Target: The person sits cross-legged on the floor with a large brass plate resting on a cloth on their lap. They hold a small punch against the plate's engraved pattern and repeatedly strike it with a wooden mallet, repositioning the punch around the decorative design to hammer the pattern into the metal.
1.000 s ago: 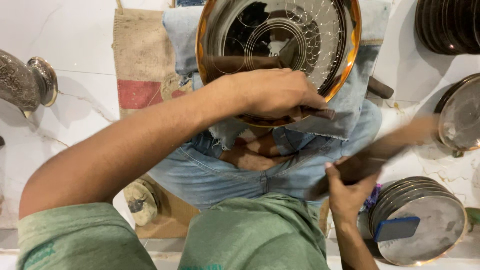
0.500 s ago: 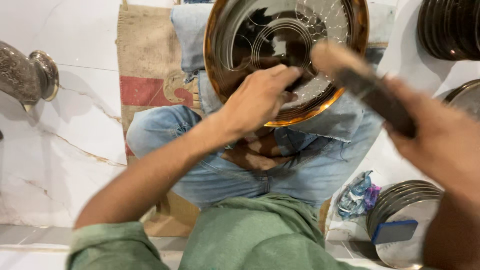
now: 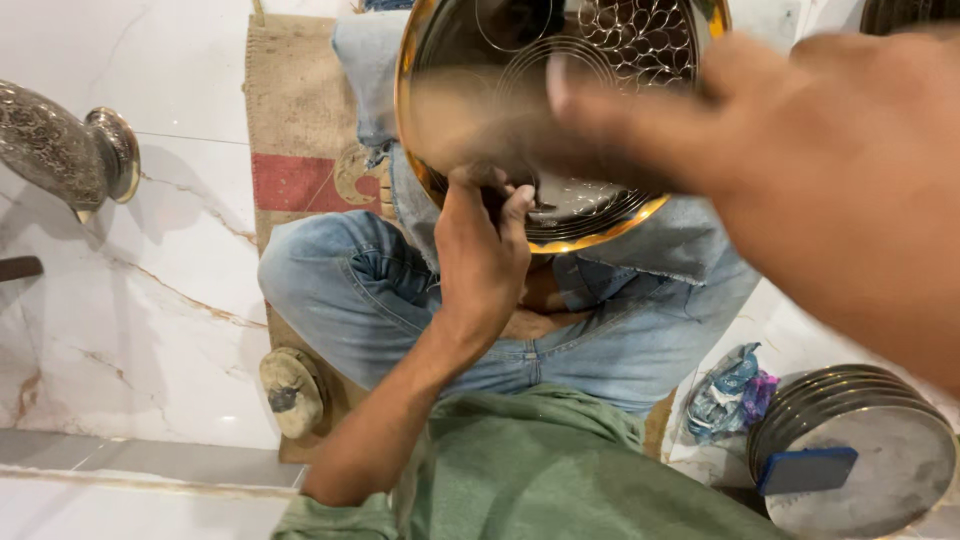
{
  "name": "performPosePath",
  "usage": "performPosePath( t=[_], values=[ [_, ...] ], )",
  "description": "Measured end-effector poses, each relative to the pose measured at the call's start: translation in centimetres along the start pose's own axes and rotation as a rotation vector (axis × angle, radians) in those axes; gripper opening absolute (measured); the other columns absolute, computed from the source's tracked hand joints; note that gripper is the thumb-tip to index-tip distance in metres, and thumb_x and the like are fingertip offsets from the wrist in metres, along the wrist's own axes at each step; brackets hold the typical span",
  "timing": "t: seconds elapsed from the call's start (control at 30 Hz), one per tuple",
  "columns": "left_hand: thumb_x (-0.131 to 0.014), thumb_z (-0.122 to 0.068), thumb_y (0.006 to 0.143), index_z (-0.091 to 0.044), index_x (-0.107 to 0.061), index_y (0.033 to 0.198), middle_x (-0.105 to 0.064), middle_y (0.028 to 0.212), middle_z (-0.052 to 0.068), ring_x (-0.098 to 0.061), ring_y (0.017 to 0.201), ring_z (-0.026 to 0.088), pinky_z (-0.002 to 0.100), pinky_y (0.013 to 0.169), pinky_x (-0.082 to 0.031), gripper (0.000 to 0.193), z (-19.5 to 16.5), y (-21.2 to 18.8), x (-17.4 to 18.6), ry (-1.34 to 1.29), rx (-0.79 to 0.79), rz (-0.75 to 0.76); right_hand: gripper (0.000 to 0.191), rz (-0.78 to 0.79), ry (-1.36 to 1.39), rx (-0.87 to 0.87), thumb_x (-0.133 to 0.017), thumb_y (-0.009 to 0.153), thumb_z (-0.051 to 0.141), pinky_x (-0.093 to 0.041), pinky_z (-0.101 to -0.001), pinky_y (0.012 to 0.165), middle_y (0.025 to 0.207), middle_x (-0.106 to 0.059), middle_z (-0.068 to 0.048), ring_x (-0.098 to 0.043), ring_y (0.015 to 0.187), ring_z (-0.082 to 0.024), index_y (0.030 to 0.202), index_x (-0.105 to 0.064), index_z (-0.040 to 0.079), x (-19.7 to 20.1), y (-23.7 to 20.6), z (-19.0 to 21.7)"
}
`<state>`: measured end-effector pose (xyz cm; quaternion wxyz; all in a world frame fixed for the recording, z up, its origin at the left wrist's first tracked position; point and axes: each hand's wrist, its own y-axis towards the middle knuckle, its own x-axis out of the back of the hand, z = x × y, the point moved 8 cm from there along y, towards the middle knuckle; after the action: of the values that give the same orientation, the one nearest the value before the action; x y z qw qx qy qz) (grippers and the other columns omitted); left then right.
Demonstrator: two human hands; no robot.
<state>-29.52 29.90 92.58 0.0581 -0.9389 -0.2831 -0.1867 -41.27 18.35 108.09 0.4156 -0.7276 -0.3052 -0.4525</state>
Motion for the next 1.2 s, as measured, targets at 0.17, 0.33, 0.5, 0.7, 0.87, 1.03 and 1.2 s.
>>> performPosePath(
  t=[0.17, 0.33, 0.5, 0.7, 0.87, 1.03, 1.2],
  values=[
    [-0.07, -0.001, 0.099, 0.003, -0.05, 0.116, -0.069, 0.093, 0.014, -0.069, 0.082, 0.03, 0.038, 0.077, -0.056, 0.026, -0.7, -0.7, 0.1, -0.058, -0.038, 0.009, 0.077, 0.071, -0.305, 0.063, -0.057, 0.095, 0.028, -0.056, -0.0309, 0.056, 0.085, -0.059, 0.002, -0.068, 0.065, -0.015, 0.165, -0.029, 0.045, 1.7, -1.0, 1.8],
    [-0.069, -0.005, 0.1, -0.001, -0.051, 0.121, -0.07, 0.101, 0.009, -0.073, 0.093, 0.02, 0.032, 0.086, -0.059, 0.028, 0.6, 0.1, 1.4, -0.395, 0.047, -0.1, 0.089, -0.072, 0.143, -0.078, -0.073, 0.08, 0.02, -0.057, -0.0386, 0.063, 0.097, -0.066, -0.006, -0.071, 0.077, -0.025, 0.162, -0.044, 0.038, -0.3, -2.9, 0.3],
    [-0.078, -0.007, 0.099, -0.002, -0.057, 0.114, -0.064, 0.102, 0.009, -0.068, 0.094, 0.018, 0.032, 0.087, -0.056, 0.027, -1.5, 1.3, 1.4, -0.115, -0.227, -0.165, 0.086, -0.635, 0.685, -0.395, -0.089, 0.095, 0.013, -0.056, -0.0478, 0.091, 0.117, -0.064, -0.017, -0.069, 0.102, -0.037, 0.162, -0.036, 0.013, -8.0, -4.0, -0.6],
    [-0.076, -0.006, 0.103, -0.004, -0.057, 0.116, -0.065, 0.101, 0.008, -0.069, 0.094, 0.015, 0.031, 0.086, -0.058, 0.024, -1.8, 4.2, 1.4, -0.173, -0.244, -0.018, 0.091, -0.725, 0.933, -0.659, -0.092, 0.093, 0.01, -0.055, -0.0432, 0.105, 0.132, -0.065, -0.021, -0.07, 0.117, -0.035, 0.162, -0.034, 0.009, -16.5, -7.2, 1.5],
    [-0.075, -0.006, 0.097, -0.004, -0.052, 0.126, -0.072, 0.098, 0.008, -0.074, 0.089, 0.017, 0.03, 0.081, -0.061, 0.037, -1.7, 4.3, 0.3, -0.188, -0.16, 0.202, 0.085, -0.88, 0.978, -0.676, -0.092, 0.095, 0.005, -0.054, -0.0403, 0.109, 0.139, -0.06, -0.019, -0.065, 0.12, -0.034, 0.156, -0.032, 0.003, -14.2, -10.8, 0.8],
    [-0.076, -0.003, 0.094, -0.006, -0.049, 0.135, -0.069, 0.096, 0.012, -0.072, 0.088, 0.024, 0.034, 0.079, -0.058, 0.049, -2.4, 2.7, -1.1, -0.09, -0.279, 0.239, 0.046, -1.017, 1.329, -0.532, -0.081, 0.105, 0.007, -0.061, -0.0335, 0.1, 0.12, -0.063, -0.012, -0.069, 0.106, -0.021, 0.136, -0.048, 0.003, -12.4, -11.3, -1.2],
    [-0.075, -0.003, 0.098, -0.006, -0.049, 0.137, -0.068, 0.096, 0.012, -0.073, 0.084, 0.024, 0.034, 0.075, -0.059, 0.047, -1.3, 2.4, -1.4, -0.099, -0.232, 0.246, 0.04, -0.6, 1.233, -0.515, -0.084, 0.102, 0.009, -0.06, -0.0277, 0.097, 0.114, -0.069, -0.007, -0.071, 0.103, -0.015, 0.128, -0.054, 0.002, -9.1, -9.5, -4.3]
  ],
)
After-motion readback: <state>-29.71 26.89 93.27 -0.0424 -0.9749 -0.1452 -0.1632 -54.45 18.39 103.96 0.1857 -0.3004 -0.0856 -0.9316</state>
